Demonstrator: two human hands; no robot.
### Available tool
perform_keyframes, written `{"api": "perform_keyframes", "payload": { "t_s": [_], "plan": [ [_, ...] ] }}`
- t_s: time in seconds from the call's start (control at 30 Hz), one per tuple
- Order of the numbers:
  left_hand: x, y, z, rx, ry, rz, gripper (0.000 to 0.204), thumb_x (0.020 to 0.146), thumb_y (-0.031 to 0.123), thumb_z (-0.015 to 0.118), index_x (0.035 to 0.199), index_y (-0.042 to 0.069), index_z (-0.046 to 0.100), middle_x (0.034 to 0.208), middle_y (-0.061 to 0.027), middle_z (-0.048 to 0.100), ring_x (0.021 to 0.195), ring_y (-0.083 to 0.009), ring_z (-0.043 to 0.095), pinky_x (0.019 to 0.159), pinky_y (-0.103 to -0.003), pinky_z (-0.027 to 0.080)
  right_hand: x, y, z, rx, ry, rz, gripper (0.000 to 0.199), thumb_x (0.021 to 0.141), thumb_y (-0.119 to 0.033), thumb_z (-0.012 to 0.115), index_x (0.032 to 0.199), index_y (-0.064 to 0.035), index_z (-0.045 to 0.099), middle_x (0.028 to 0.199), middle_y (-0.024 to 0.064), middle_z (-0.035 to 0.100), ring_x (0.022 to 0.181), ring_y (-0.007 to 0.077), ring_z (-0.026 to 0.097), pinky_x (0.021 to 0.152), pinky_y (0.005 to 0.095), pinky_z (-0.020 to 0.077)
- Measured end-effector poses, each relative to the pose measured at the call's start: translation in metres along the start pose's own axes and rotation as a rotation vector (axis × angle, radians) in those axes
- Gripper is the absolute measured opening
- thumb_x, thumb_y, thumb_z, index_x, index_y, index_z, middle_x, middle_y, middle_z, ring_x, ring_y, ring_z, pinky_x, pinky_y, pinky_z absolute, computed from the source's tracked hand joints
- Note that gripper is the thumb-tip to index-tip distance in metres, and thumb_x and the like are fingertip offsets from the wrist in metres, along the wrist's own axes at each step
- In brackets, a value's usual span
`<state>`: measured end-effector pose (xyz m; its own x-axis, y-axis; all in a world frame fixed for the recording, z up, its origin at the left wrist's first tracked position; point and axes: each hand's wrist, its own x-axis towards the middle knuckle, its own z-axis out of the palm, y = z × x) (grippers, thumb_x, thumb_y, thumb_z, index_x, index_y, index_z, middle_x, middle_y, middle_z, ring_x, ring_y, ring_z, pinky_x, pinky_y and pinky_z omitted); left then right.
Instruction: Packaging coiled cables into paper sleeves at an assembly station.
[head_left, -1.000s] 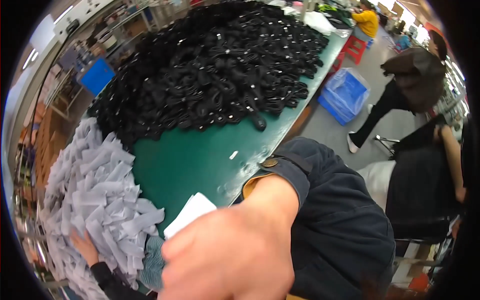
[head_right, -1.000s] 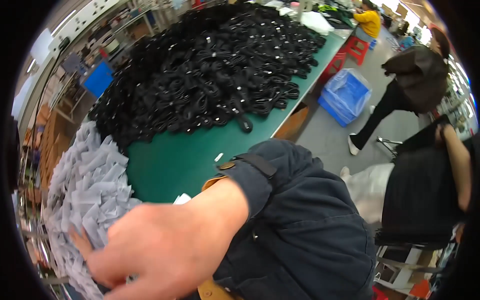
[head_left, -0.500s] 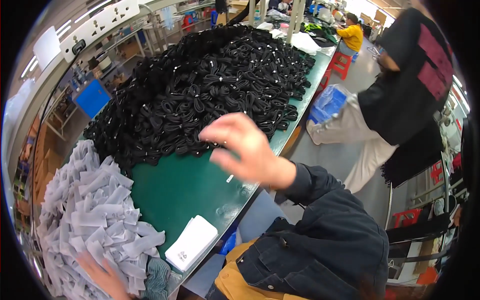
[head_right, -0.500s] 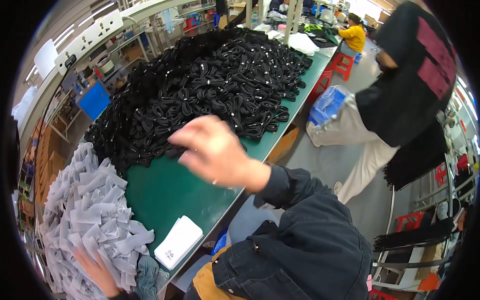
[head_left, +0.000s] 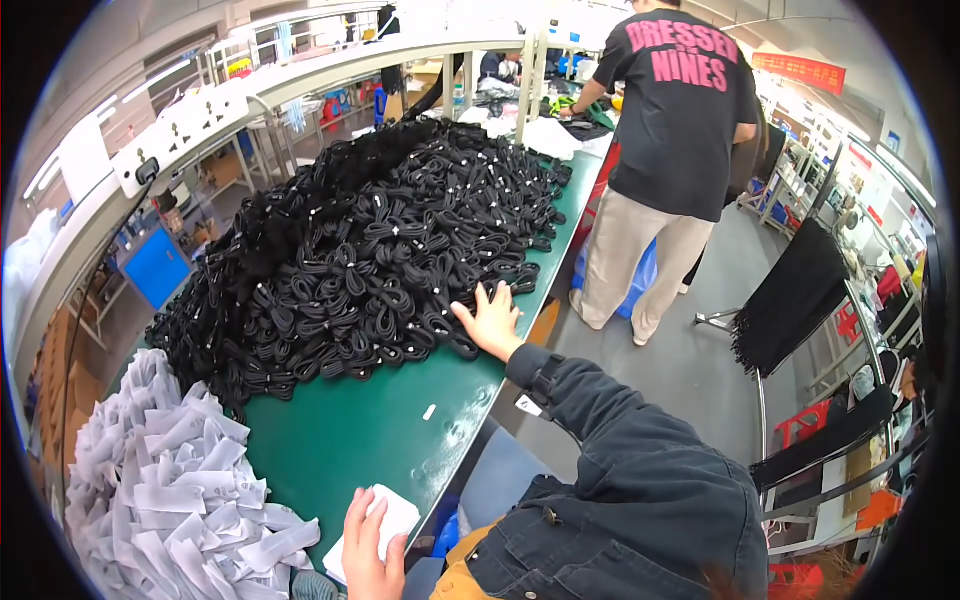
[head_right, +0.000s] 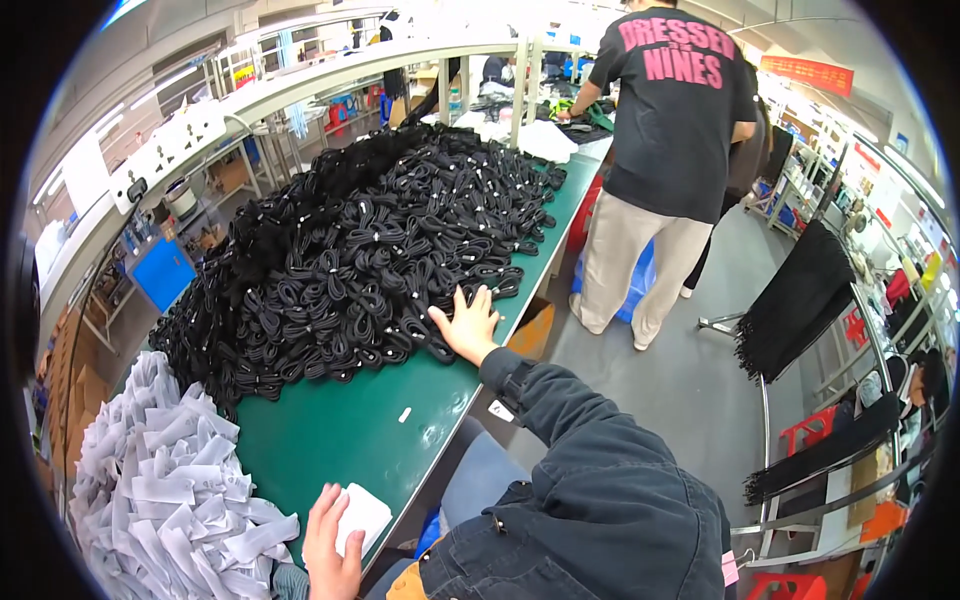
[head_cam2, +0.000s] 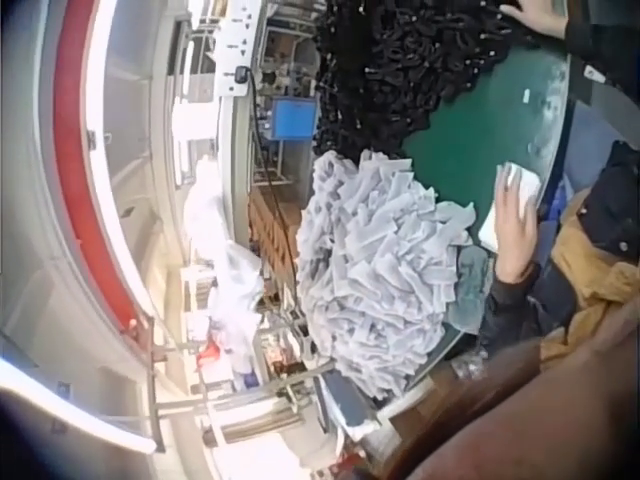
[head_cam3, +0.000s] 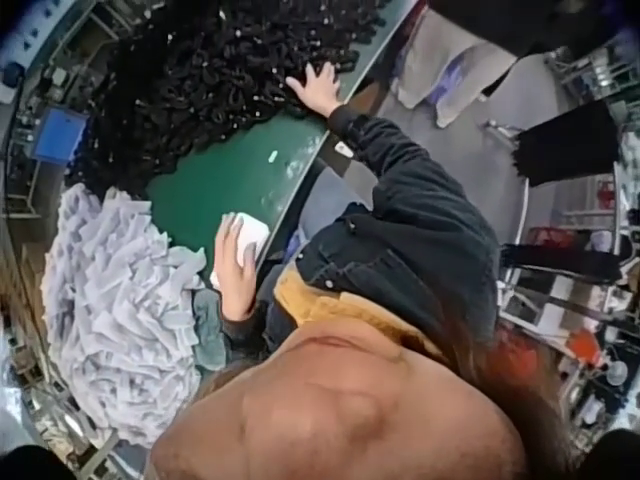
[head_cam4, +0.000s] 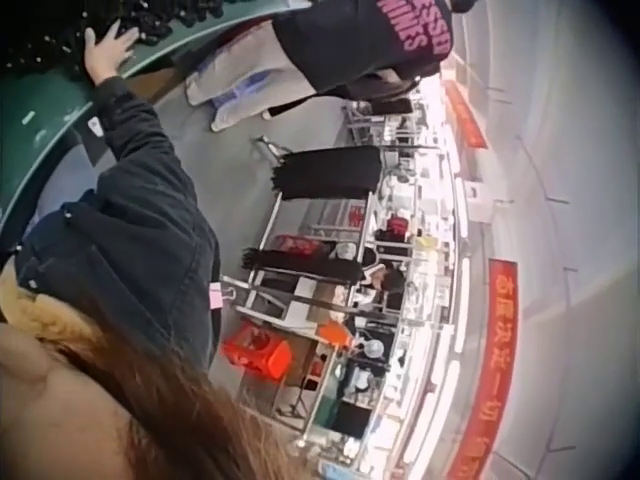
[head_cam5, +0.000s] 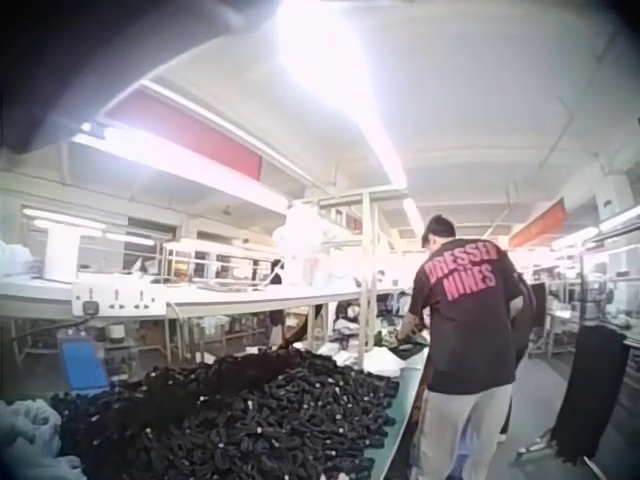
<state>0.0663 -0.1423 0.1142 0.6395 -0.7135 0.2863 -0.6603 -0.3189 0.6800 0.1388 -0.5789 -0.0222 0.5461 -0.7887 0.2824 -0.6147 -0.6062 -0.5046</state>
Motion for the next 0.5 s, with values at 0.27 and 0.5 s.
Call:
{"api": "perform_keyframes", "payload": {
  "t_s": [0.27, 0.5],
  "plan": [
    [0.055, 0.094, -0.039, -0.611, -0.102, 0.599, 0.041, 0.098, 0.013, 0.054, 0.137, 0.002, 0.052, 0.138, -0.0236, 0.053, 0.129, -0.0423, 0.05, 0.106, -0.05, 0.042, -0.026, -0.038, 0.005, -0.039, -0.046, -0.021, 0.088, 0.089, -0.07, 0.048, 0.149, -0.0072, 0.04, 0.153, 0.039, 0.021, 0.145, 0.05, 0.018, 0.106, 0.0663, 0.026],
    [0.018, 0.135, -0.064, -1.302, 0.144, 0.934, 0.048, 0.1, 0.021, 0.055, 0.145, 0.009, 0.046, 0.138, -0.0184, 0.053, 0.12, -0.0403, 0.056, 0.086, -0.06, 0.054, -0.032, -0.053, 0.01, -0.078, -0.075, -0.086, 0.086, 0.089, -0.069, 0.049, 0.149, -0.0075, 0.04, 0.148, 0.0423, 0.025, 0.141, 0.0533, 0.022, 0.101, 0.0691, 0.0287]
  ]
}}
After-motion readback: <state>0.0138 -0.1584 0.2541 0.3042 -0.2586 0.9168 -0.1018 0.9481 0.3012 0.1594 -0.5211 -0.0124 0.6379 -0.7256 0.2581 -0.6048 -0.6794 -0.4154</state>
